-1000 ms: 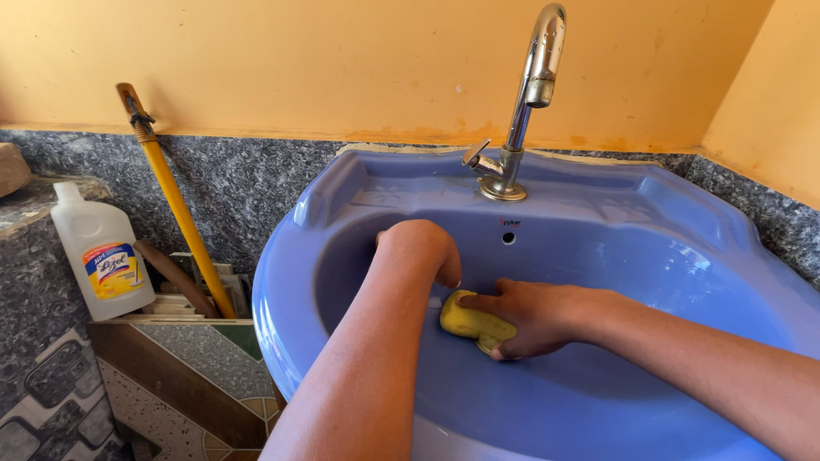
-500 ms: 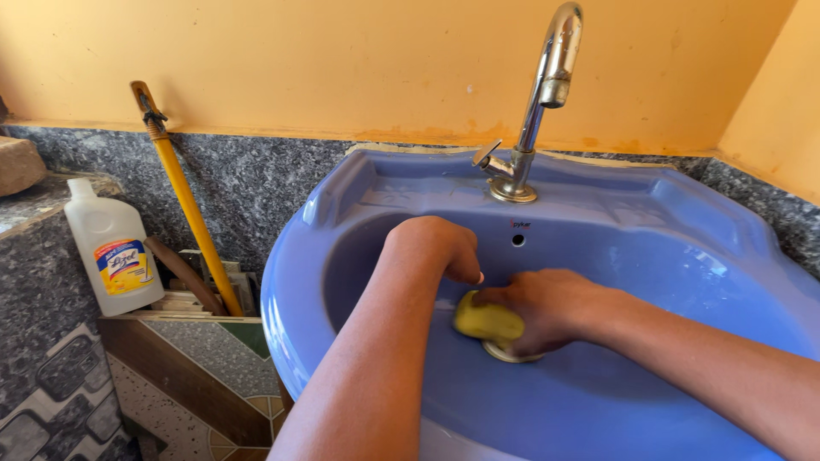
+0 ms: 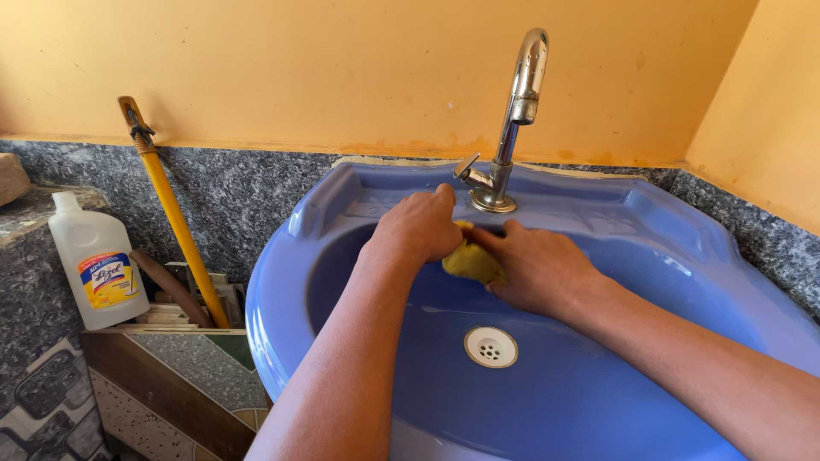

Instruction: The person scrubs a blue bathroom sink using a yellow sponge. They clean around the faucet, the basin, and the drain area repeatedly. The person uses both hands to scrub different parts of the sink throughout the video.

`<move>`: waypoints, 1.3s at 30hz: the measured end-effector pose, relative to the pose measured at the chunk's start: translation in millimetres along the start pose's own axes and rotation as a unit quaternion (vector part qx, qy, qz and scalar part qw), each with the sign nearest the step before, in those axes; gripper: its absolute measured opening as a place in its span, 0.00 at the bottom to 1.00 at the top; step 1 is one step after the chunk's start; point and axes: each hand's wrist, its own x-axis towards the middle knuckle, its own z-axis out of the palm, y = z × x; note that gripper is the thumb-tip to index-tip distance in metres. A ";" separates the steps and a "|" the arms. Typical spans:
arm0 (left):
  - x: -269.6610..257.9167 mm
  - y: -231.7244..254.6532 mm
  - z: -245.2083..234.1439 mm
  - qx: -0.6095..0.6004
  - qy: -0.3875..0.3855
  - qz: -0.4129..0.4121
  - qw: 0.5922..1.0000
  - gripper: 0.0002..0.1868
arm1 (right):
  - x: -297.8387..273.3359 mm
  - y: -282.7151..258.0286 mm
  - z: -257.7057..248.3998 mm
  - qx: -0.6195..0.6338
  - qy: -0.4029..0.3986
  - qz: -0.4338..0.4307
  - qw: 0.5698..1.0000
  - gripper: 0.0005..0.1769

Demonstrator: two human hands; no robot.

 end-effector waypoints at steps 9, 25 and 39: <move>-5.5 2.4 -3.1 0.012 -0.043 -0.010 0.999 0.16 | -0.6 2.0 9.5 -0.114 -0.117 -0.088 0.983 0.34; -7.1 6.9 2.9 -0.007 -0.212 0.022 0.977 0.13 | 1.0 16.5 1.9 -0.102 -0.078 -0.116 0.985 0.46; -11.4 8.4 -5.9 -0.016 -0.074 0.021 0.997 0.11 | -1.3 21.5 14.1 -0.077 -0.120 -0.078 0.987 0.45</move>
